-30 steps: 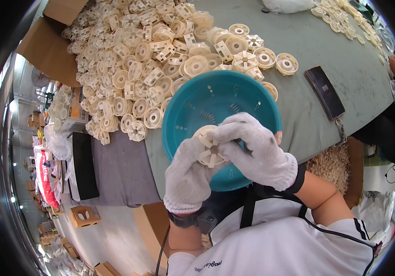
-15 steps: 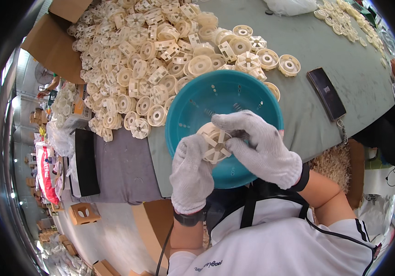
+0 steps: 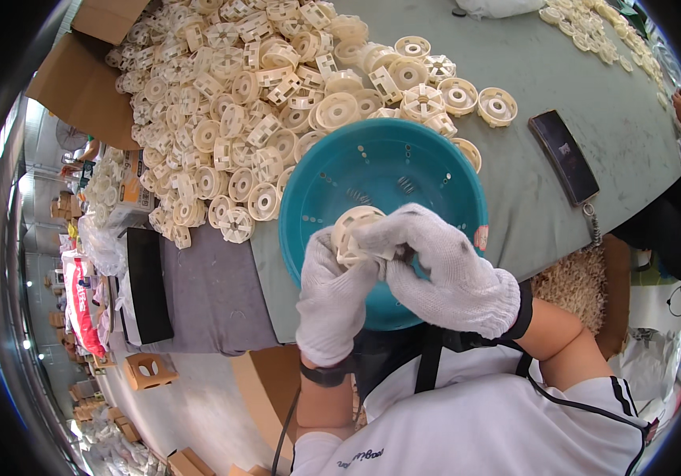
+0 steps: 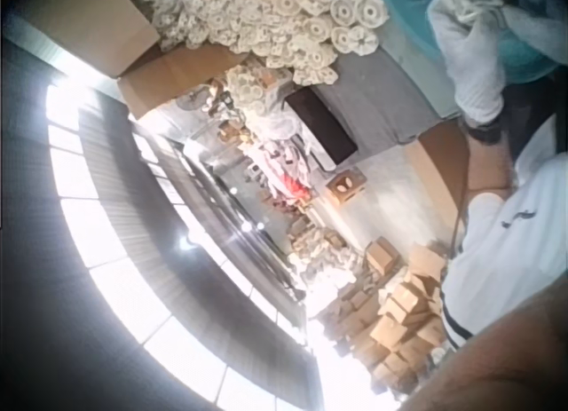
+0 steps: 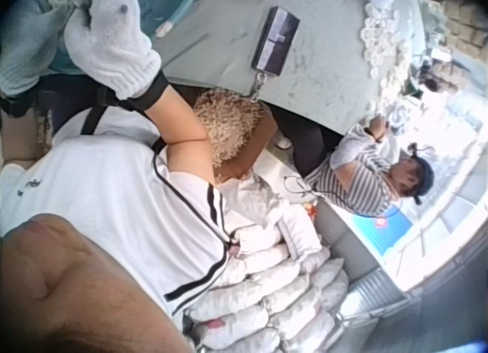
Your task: Assembling small plastic wheel components by inserting inner parts into outer casings.
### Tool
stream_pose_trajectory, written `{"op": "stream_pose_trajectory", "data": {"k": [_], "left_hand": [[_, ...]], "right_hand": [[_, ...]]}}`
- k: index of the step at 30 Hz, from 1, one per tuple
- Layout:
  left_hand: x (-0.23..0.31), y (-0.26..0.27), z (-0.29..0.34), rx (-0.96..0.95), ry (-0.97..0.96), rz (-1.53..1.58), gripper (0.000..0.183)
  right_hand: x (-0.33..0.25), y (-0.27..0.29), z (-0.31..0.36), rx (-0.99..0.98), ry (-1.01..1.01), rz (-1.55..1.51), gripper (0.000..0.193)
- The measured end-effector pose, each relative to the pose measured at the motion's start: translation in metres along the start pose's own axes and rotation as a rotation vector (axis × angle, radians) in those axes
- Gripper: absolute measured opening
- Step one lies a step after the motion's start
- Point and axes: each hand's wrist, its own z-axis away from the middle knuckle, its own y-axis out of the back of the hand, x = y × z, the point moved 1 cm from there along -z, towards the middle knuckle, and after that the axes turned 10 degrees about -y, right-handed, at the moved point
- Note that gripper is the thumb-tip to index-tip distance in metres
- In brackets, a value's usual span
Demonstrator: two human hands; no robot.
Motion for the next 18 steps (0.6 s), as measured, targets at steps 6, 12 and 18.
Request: {"op": "stream_pose_trajectory", "data": {"k": [6,12,18], "left_hand": [[0.016,-0.006,0.01,0.163,0.131,0.325,0.03],[0.015,0.0,0.011,0.221,-0.375,-0.86,0.02],[0.045,0.026,0.04,0.162,-0.209,-0.242,0.029]], "right_hand": [[0.007,0.013,-0.013,-0.092,-0.547,-0.732,0.036],[0.002,0.01,-0.003,0.103,-0.314,-0.464,0.035],[0.013,0.093,0.042,0.388,-0.332,-0.322,0.035]]}}
